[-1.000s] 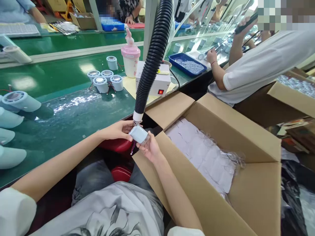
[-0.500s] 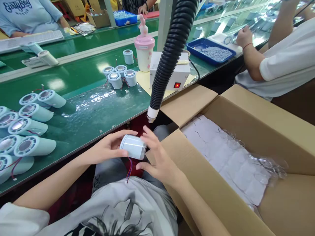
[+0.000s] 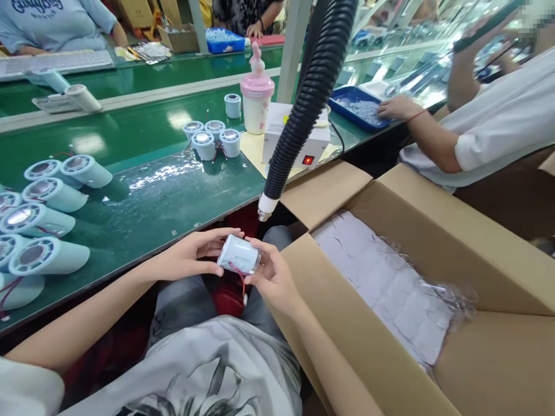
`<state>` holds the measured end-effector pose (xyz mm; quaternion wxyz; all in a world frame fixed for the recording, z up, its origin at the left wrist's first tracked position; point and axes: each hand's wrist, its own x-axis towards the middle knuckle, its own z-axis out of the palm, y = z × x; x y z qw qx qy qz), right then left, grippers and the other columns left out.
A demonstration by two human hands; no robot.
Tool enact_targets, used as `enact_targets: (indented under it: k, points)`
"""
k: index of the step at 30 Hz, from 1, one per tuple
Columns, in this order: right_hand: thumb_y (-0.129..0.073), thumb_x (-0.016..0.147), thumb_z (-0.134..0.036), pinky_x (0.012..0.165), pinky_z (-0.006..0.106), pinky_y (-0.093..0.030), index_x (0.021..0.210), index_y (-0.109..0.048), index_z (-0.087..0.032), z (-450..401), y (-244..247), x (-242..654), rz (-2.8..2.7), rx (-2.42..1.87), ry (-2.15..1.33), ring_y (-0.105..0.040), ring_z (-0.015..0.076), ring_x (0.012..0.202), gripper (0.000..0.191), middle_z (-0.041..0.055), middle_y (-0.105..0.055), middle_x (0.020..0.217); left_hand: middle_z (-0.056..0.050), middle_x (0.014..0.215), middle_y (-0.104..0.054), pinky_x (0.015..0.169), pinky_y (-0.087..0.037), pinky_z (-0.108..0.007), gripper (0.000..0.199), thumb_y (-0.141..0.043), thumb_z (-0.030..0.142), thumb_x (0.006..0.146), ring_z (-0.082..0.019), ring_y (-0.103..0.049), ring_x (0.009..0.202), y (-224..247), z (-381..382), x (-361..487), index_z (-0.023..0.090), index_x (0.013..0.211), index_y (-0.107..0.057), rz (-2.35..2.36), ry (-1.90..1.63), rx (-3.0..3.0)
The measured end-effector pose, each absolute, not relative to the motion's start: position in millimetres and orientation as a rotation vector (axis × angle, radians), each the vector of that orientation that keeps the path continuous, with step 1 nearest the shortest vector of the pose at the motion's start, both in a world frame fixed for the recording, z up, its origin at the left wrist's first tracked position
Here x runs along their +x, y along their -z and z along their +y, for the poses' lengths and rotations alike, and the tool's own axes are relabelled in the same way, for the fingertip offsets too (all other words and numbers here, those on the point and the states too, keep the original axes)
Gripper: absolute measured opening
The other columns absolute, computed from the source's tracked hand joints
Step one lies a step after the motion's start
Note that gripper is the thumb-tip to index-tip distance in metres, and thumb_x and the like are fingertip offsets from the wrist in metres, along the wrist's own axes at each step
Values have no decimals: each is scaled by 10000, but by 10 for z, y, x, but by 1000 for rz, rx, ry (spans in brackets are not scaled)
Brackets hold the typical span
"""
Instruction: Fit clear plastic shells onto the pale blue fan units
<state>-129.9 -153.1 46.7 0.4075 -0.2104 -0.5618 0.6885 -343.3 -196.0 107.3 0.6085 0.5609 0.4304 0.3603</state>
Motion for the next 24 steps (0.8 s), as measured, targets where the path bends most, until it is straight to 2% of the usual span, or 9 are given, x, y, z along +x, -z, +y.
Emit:
enact_targets:
  k: [5, 11, 15, 17, 21, 24]
  points:
    - [-801, 676, -417, 925, 416, -527, 1103, -527, -275, -1255, -42, -1396, -1290, -604, -1550, -570, 254, 1176, 527, 92, -576, 1306, -152, 1302, -565, 1007, -460, -437, 687, -731, 182, 742, -255, -597, 1134, -903, -1367, -3429, 158, 1360, -431, 978, -725, 1459]
    - [-776, 692, -467, 956, 438, -502, 1143, -499, -259, -1022, 170, -1401, -1263, -594, -1459, -577, 258, 1164, 568, 122, -568, 1299, -134, 1239, -591, 1001, -460, -423, 584, -705, 137, 749, -240, -593, 1130, -815, -974, -3384, 156, 1283, -469, 874, -641, 1521]
    - [-753, 710, -487, 919, 421, -524, 1171, -518, -247, -984, 71, -1329, -1353, -540, -1468, -589, 255, 1146, 571, 132, -565, 1309, -134, 1283, -555, 1020, -457, -444, 567, -719, 134, 739, -234, -581, 1154, -875, -1064, -3383, 177, 1241, -458, 923, -664, 1481]
    - [-774, 707, -427, 911, 409, -529, 1182, -547, -240, -1002, -52, -1250, -1430, -511, -1487, -584, 251, 1158, 559, 131, -564, 1318, -137, 1301, -543, 1036, -448, -463, 577, -728, 155, 741, -235, -577, 1171, -936, -1197, -3390, 183, 1243, -445, 956, -677, 1458]
    - [-803, 689, -267, 1011, 442, -460, 1162, -610, -238, -1137, -301, -1084, -1722, -440, -1378, -519, 262, 1243, 512, 121, -571, 1327, -148, 1321, -532, 1026, -472, -453, 589, -742, 180, 736, -236, -588, 1169, -1088, -1562, -3366, 177, 1246, -448, 1066, -691, 1452]
    - [-744, 756, -279, 892, 386, -544, 1247, -546, -254, -1324, -394, -1032, -1787, -429, -1365, -583, 243, 1152, 530, 111, -589, 1292, -162, 1280, -567, 963, -527, -435, 624, -746, 186, 732, -250, -619, 1126, -1168, -1822, -3312, 164, 1278, -447, 1117, -722, 1508]
